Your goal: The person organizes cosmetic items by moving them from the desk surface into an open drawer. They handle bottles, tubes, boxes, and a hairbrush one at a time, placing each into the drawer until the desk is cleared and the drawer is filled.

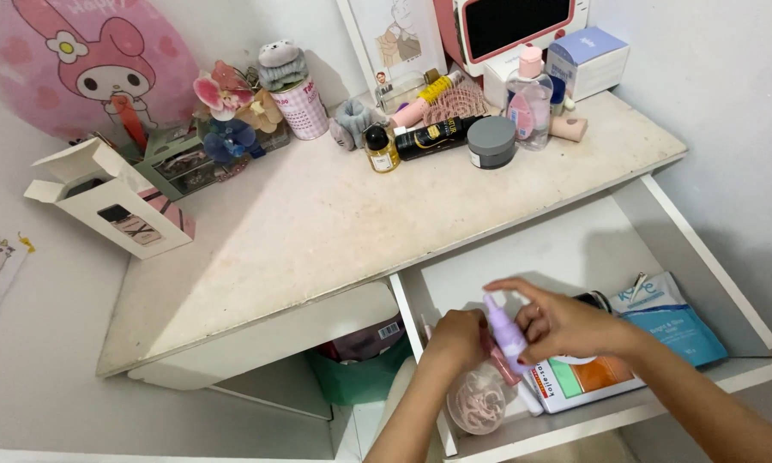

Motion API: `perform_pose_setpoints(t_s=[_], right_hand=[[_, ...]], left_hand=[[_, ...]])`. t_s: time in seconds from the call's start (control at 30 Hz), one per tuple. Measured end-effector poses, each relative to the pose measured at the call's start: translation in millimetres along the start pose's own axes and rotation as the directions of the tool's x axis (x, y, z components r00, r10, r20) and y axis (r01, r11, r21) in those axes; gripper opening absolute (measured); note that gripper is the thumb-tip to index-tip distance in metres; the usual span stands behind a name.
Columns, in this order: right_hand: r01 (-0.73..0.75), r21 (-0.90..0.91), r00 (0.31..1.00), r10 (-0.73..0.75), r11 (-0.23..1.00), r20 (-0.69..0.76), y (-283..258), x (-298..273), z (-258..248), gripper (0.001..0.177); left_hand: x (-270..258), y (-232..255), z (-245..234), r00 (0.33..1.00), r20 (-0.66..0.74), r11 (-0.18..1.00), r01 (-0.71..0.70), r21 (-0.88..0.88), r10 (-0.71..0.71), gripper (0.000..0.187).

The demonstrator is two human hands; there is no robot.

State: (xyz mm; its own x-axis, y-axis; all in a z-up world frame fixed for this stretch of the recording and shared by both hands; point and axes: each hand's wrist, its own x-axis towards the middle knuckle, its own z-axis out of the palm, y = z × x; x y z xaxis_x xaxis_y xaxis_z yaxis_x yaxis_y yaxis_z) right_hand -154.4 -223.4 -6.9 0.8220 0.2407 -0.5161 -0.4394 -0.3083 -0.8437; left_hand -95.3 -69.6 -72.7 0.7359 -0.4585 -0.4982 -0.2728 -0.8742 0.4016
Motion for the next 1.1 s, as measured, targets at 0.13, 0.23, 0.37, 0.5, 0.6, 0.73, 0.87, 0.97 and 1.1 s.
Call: perform_pose_setpoints(t_s=[0.13, 0.23, 0.37, 0.5, 0.6, 0.73, 0.87, 0.97, 1.1], right_hand=[[0.002, -0.108, 0.999, 0.002, 0.994, 0.035, 21, 6, 10, 0.085], [0.024, -0.193, 0.999, -0.016, 0.981, 0.043, 26, 11, 16, 0.081], [0.062, -0.284, 0.998, -0.055, 0.957, 0.034, 33, 19, 23, 0.062], [0.126, -0.488, 0.991, -0.136, 0.864, 0.014, 46, 31, 25, 0.046], [0.019, -0.524, 0.984, -0.109, 0.852, -0.142, 43, 32, 36, 0.033], [0.099, -0.607, 0.955, -0.247, 0.789, -0.165, 55, 42, 41, 0.032], [0.171, -0.643, 0.956, -0.285, 0.746, -0.076, 53, 42, 44, 0.044], [0.191, -0.633, 0.962, -0.271, 0.75, -0.03, 54, 46, 44, 0.038], [0.194, -0.498, 0.978, -0.204, 0.845, 0.034, 53, 50, 32, 0.025]], left_hand=[[-2, -1, -5, 0.999, -0.016, 0.999, -0.029, -0.026, 0.029, 0.033], [6, -9, -2, 1.0, -0.015, 0.998, 0.001, -0.066, -0.002, 0.024], [2, -11, 1, 0.998, -0.038, 0.991, -0.048, -0.129, 0.043, 0.017], [-9, -6, -4, 0.998, -0.059, 0.978, -0.039, -0.206, 0.027, 0.018], [-8, -8, -1, 0.997, -0.066, 0.983, -0.045, -0.177, 0.034, 0.02], [-32, -1, -13, 0.997, -0.077, 0.993, -0.015, -0.113, 0.006, 0.039], [-63, -5, -27, 0.997, -0.062, 0.998, -0.039, -0.047, 0.036, 0.029], [-77, -11, -30, 0.988, 0.036, 0.988, -0.145, -0.045, 0.147, 0.04], [-74, -20, -25, 0.98, 0.117, 0.986, -0.167, 0.02, 0.163, 0.047]])
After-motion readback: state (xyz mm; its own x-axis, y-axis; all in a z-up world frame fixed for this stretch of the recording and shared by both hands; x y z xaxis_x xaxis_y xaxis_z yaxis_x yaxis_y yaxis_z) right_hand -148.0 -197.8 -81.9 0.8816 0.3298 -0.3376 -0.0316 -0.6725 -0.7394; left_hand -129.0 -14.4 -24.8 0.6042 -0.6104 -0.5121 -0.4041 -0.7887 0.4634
